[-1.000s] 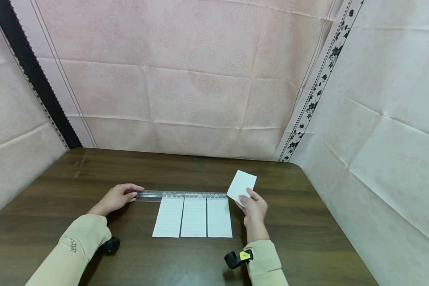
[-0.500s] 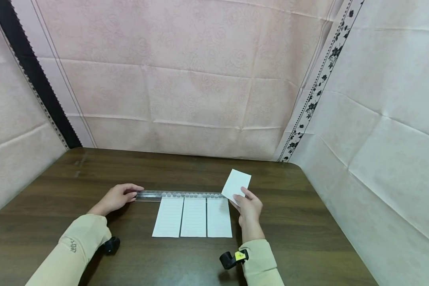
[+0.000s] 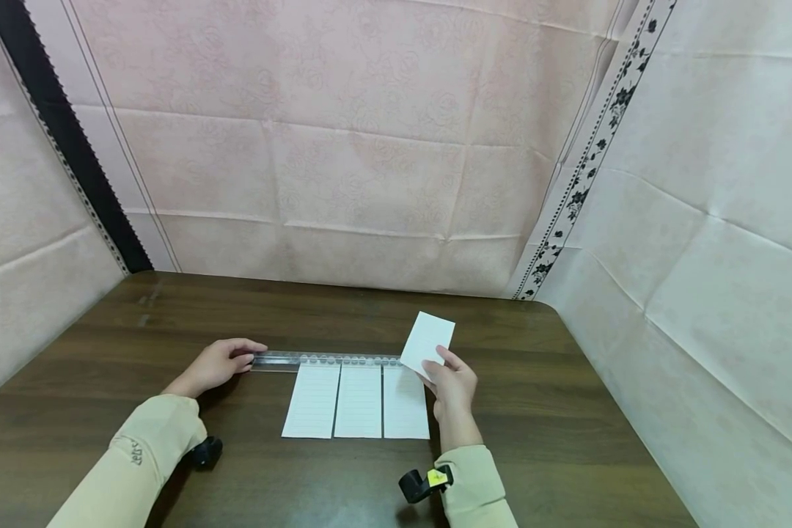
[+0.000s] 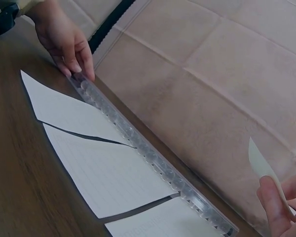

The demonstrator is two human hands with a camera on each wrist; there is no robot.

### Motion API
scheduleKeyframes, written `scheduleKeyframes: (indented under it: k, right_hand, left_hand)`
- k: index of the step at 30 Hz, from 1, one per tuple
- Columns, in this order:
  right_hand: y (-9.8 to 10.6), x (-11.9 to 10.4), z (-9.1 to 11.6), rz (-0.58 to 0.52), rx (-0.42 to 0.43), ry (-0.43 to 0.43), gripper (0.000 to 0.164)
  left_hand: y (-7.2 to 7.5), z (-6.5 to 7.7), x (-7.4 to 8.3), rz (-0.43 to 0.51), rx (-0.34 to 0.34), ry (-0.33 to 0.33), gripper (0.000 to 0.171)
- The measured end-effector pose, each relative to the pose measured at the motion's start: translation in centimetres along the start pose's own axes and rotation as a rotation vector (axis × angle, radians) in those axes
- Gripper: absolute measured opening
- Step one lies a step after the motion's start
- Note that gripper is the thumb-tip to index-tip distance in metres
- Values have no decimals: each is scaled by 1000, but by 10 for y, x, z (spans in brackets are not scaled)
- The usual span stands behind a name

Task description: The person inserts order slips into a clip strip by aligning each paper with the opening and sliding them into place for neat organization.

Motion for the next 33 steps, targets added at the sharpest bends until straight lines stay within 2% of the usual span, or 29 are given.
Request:
scheduleKeyframes:
  k: [20, 33]
  right_hand:
    - [-22, 9, 8, -10, -43, -24, 48]
    - [-37, 12, 16, -42, -68, -6, 49]
  left_hand:
    - [1, 2, 2, 22, -6, 10, 26]
    - [1, 1, 2, 23, -6, 14, 26]
Point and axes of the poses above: each hand's wrist, its own z-axis away from the middle knuckle, its own y-axis out of the back of the hand, x = y × z, the point moved 6 cm from there along -z, towards the middle knuckle, and after that the axes turned 2 degrees about -x, right-handed, at the moved point
